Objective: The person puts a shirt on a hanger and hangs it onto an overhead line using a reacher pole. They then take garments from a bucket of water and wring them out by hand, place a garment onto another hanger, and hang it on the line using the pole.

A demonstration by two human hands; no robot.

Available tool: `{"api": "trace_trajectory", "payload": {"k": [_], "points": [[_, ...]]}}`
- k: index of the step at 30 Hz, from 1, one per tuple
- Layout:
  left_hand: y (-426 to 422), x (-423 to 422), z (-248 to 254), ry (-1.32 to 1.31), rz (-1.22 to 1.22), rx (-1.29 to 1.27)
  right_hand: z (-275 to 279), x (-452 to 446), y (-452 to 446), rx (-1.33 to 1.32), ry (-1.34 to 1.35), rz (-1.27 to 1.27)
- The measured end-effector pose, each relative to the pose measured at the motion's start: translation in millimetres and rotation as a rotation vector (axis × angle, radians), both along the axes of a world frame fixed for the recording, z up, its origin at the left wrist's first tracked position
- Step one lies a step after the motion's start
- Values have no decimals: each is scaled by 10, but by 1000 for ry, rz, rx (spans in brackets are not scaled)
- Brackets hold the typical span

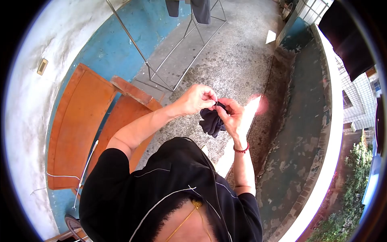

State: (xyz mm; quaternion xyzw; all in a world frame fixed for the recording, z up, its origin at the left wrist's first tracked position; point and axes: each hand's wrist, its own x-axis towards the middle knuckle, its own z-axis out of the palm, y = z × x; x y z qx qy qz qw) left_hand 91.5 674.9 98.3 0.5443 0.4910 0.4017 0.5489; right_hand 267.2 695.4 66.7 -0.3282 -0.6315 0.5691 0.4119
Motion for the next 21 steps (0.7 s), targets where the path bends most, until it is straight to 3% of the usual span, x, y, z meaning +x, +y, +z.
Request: {"api": "trace_trajectory", "payload": {"k": [2,5,7,14,16,21], "points": [[6,23,11,10,-1,11,-19,26,-1,-2,-12,-20],[8,50,41,230,-23,122,-164,25,16,50,-11,-79],[47,53,44,477,-80,466,-173,38,11,46,-10,-85],[122,100,44,552,-195,334,-125,96,-20,35,-13,-92],[101,148,112,520,-196,138,-171,111,-17,51,15,-83],[115,189,77,554,-220,216,-123,156,-62,56,74,-60]]}}
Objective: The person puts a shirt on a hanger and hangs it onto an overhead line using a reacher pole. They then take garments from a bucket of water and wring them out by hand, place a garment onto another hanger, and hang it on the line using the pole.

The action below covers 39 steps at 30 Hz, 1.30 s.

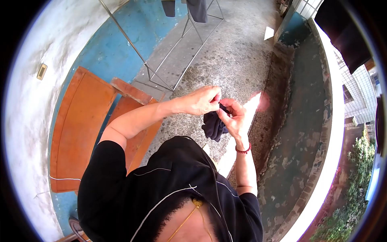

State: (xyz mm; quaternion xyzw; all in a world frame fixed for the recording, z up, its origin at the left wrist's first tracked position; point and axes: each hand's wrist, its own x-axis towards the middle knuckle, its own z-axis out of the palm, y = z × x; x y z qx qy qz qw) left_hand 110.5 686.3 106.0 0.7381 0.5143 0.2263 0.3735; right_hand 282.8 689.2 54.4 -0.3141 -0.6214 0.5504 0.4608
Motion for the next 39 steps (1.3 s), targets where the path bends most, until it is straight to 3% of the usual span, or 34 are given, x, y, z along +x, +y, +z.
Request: {"api": "trace_trajectory", "payload": {"k": [4,8,17,31,39], "points": [[7,35,-2,6,-96,224,129,35,-33,167,-179,-95],[1,82,125,-5,-134,232,196,42,-36,312,-263,-164],[91,153,250,22,-146,329,213,27,-13,488,-201,-269],[133,259,433,-57,-93,2,308,158,-14,487,-241,-249],[178,270,370,-57,-55,-42,241,130,-27,572,-208,-292]]}}
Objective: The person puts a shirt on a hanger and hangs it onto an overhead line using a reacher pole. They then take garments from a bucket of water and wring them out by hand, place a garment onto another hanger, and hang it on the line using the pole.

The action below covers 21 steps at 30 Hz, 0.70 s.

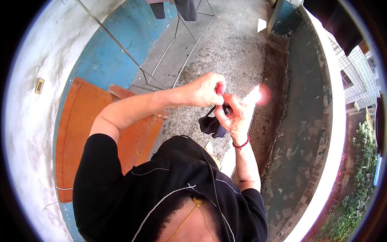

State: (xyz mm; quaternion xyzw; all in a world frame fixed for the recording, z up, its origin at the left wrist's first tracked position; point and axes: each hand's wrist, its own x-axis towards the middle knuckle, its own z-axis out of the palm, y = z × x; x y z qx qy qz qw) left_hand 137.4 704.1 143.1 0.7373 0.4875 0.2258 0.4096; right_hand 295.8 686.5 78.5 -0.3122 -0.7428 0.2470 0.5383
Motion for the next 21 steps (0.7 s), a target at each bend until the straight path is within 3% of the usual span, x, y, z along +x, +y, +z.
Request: {"api": "trace_trajectory", "payload": {"k": [3,5,7,9,13,15,18,21], "points": [[60,-13,-69,-47,38,-122,-115,1,-1,-85,15,31],[73,-2,-65,-110,80,-224,-346,6,59,-479,384,207],[32,31,15,-430,178,-328,-159,24,21,-577,583,295],[-27,12,-132,-449,200,-221,-148,36,29,-681,720,305],[-286,93,-460,-535,207,-10,-245,-47,75,-617,795,231],[-308,141,-508,-472,257,151,-321,-58,107,-470,686,260],[-337,164,-514,-721,348,-50,-324,-46,104,-497,681,297],[-310,81,-592,-805,330,-138,-220,-2,87,-590,661,294]]}}
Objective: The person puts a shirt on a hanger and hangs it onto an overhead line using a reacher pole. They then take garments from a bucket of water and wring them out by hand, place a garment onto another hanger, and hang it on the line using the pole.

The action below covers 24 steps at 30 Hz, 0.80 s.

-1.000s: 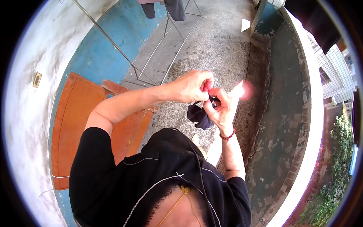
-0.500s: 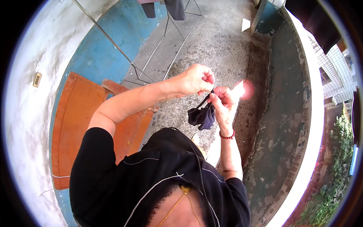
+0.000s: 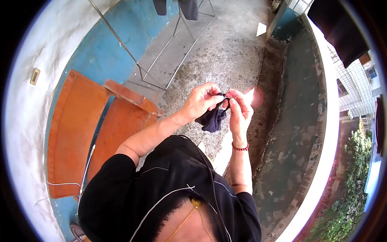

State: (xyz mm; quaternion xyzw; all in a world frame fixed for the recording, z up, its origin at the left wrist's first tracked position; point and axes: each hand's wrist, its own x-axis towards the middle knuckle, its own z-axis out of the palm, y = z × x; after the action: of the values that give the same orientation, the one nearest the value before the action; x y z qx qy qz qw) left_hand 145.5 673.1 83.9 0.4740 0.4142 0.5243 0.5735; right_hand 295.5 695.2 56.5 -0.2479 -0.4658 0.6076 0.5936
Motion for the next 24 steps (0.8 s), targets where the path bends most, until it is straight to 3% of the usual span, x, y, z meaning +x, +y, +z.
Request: {"api": "trace_trajectory", "payload": {"k": [3,4,7,11,13,14,16,17,21,24], "points": [[-6,-55,7,-27,9,24,50,67,79,-31,-598,0],[-11,-86,9,-43,-5,11,70,112,91,-31,-599,0],[3,-156,-8,-122,-47,40,152,201,110,339,-1289,-109],[36,-207,102,-196,-59,50,277,194,75,403,-1330,-173],[72,-245,153,-246,-72,60,389,173,17,429,-1524,-249],[85,-254,183,-243,-71,63,431,164,16,432,-1521,-250],[98,-262,255,-190,-72,83,551,138,6,472,-1096,-268],[101,-262,262,-151,-69,51,642,104,-24,348,-939,-232],[78,-196,355,-87,-66,69,543,3,27,317,-764,-66],[89,-233,336,-59,-74,81,370,-50,46,19,-511,17]]}}
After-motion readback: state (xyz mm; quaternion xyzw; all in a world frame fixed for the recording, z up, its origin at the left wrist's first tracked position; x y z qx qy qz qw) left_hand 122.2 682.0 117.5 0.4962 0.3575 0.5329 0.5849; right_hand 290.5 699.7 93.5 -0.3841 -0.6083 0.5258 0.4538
